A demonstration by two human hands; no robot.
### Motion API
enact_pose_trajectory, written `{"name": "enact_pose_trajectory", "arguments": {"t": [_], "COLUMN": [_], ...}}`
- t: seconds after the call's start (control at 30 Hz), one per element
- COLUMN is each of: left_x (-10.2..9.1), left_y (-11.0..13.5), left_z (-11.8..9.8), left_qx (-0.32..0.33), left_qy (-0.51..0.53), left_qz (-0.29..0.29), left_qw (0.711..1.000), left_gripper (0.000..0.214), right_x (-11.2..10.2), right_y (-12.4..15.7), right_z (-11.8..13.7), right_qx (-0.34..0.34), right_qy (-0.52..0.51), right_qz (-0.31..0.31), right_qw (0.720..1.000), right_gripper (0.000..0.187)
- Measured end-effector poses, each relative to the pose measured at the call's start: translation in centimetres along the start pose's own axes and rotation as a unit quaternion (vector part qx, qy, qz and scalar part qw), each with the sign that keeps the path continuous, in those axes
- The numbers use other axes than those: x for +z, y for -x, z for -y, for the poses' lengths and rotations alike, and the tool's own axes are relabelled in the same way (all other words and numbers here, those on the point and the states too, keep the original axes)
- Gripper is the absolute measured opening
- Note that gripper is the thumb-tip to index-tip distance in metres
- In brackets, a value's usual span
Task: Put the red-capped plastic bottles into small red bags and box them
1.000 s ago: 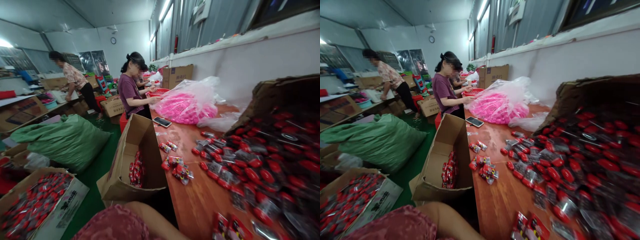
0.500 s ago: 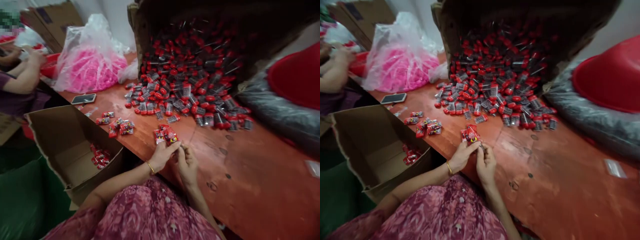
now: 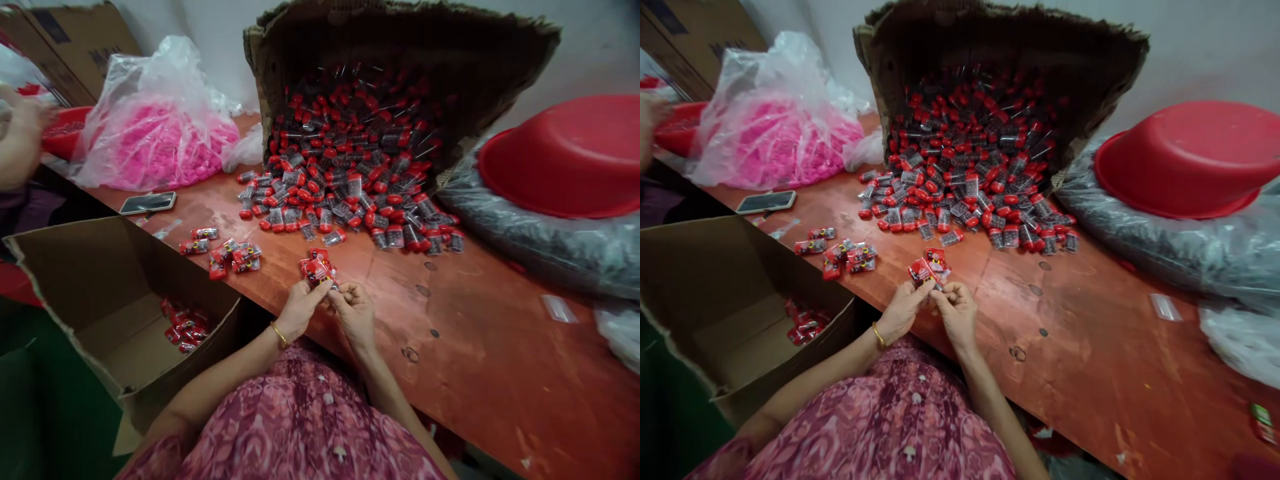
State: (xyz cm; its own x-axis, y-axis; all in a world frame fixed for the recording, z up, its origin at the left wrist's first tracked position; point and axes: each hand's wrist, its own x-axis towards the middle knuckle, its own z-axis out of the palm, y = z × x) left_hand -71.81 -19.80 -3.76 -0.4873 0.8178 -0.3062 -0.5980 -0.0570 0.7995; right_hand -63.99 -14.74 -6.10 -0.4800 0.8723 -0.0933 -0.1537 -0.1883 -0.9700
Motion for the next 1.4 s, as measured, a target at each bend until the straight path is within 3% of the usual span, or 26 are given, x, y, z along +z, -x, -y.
{"name": "enact_pose_trajectory", "arguments": {"t": [0.2, 0.33, 0.4, 0.47, 0.77, 0.93, 1.03, 1.13, 1.2, 1.23, 1.27, 1.33, 1.4], "left_x": [-1.7, -5.2, -7.0, -8.3, -10.0, -11.3, -11.4, -10.9, -10.6, -10.5, -10.5, -10.7, -11.1], "left_y": [-1.0, -2.8, -3.6, -4.1, -3.4, -2.0, -1.7, -2.0, -2.6, -2.9, -3.3, -4.2, -5.3], "left_z": [-2.0, -4.6, -5.7, -6.3, -6.8, -7.3, -7.1, -6.3, -5.4, -5.0, -4.6, -4.2, -4.0], "left_qx": [-0.036, -0.011, 0.012, 0.035, 0.132, 0.211, 0.213, 0.209, 0.227, 0.239, 0.247, 0.242, 0.207], "left_qy": [0.057, 0.114, 0.148, 0.175, 0.271, 0.296, 0.29, 0.163, -0.063, -0.206, -0.349, -0.574, -0.696], "left_qz": [-0.06, -0.214, -0.3, -0.35, -0.406, -0.418, -0.41, -0.404, -0.394, -0.382, -0.364, -0.323, -0.304], "left_qw": [0.996, 0.97, 0.942, 0.92, 0.863, 0.833, 0.838, 0.875, 0.888, 0.869, 0.828, 0.712, 0.617], "left_gripper": [0.035, 0.012, 0.015, 0.019, 0.016, 0.023, 0.029, 0.029, 0.026, 0.028, 0.032, 0.038, 0.038], "right_x": [0.5, -2.0, -3.4, -4.2, -4.2, -4.9, -5.1, -5.2, -5.2, -5.2, -5.2, -5.2, -5.2], "right_y": [-1.8, -3.3, -3.9, -4.3, -4.6, -4.7, -4.8, -4.8, -4.8, -4.8, -4.8, -4.8, -4.9], "right_z": [-0.9, -1.1, -1.3, -1.5, -1.9, -2.5, -2.9, -3.1, -3.0, -3.0, -2.9, -2.9, -2.9], "right_qx": [-0.051, -0.073, -0.065, -0.055, -0.068, -0.081, -0.095, -0.105, -0.102, -0.101, -0.1, -0.099, -0.099], "right_qy": [0.115, 0.317, 0.401, 0.446, 0.551, 0.557, 0.551, 0.547, 0.544, 0.542, 0.542, 0.543, 0.543], "right_qz": [0.01, -0.029, -0.033, -0.013, 0.035, 0.032, 0.025, 0.022, 0.028, 0.029, 0.03, 0.029, 0.028], "right_qw": [0.992, 0.945, 0.913, 0.893, 0.831, 0.826, 0.829, 0.83, 0.832, 0.834, 0.834, 0.833, 0.834], "right_gripper": [0.031, 0.039, 0.045, 0.049, 0.053, 0.053, 0.052, 0.052, 0.052, 0.052, 0.051, 0.051, 0.05]}}
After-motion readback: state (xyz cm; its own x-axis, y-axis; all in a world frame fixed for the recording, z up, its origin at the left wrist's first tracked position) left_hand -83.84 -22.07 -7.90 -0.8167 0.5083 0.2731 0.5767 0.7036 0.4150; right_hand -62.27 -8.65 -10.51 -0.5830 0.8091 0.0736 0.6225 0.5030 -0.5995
